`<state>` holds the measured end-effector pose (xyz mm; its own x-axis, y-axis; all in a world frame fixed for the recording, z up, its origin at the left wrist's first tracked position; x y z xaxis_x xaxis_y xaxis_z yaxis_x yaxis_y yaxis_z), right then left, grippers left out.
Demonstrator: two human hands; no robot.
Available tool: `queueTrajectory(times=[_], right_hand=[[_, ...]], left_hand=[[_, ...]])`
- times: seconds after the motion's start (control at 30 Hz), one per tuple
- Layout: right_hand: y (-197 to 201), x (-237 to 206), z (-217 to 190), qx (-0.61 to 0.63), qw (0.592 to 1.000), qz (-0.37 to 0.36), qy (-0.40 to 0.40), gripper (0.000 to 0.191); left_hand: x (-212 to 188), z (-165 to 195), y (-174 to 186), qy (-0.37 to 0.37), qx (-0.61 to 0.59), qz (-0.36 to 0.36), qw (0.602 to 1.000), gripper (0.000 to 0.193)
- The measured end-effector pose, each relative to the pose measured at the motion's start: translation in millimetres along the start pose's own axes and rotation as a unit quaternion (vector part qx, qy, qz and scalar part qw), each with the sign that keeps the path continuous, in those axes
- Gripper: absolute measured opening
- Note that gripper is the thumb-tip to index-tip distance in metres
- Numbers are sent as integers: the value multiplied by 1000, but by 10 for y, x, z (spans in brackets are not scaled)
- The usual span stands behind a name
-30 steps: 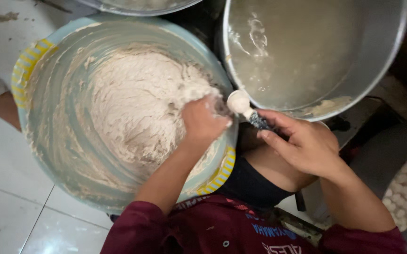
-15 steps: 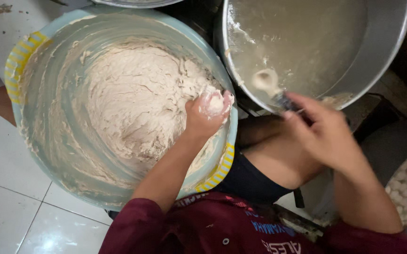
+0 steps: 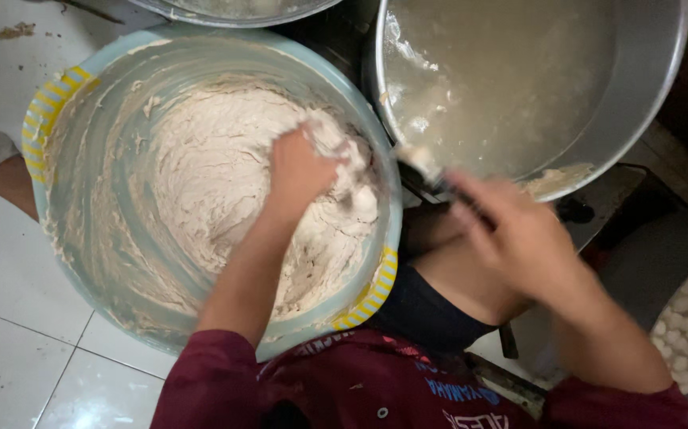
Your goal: The person sits on the floor with a large basin of dough and scoops portions of dough with a hand scoop, shaping each portion against their palm, and drops the formed dough balls into a water-filled basin beside them. Formed balls accumulate in the water basin as the scooping cycle repeats.
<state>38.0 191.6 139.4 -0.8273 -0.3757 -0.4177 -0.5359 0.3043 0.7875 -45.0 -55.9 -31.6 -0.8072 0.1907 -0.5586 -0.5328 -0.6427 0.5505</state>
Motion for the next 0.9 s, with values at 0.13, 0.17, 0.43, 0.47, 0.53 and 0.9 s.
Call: queueTrajectory(times=[0.13,0.17,0.43,0.47,0.53,0.9], right_hand=[[232,114,415,-45,988,79,-127,41],[252,144,492,-88,982,79,-148,40],[120,123,555,-27,988,70,-136,39],[101,100,532,47,988,63,-130,38],[14,27,427,195,976,25,-92,37],[-137,-33,-135,122,990,32,68,43]], left_hand=[[244,20,86,-75,85,70,991,81],[263,42,39,-56,65,33,996,85],[-222,16,-495,-141,-125,48,981,28],[-280,51,-517,-171,-95,97,976,27],[-353,46,-630,-159,-197,64,965,27],[-527,175,-742,-358,-70,152,918,29]])
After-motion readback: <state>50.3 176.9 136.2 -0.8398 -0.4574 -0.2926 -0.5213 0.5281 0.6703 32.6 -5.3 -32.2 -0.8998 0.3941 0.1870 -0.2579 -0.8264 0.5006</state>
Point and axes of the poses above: each hand's wrist, its own x-axis towards the middle knuckle, its own y-axis out of the back of the hand, z = x × y, the point moved 3 cm from there along x, towards the middle knuckle, and after that the axes turned 15 degrees about -z, right-handed, at the moved point
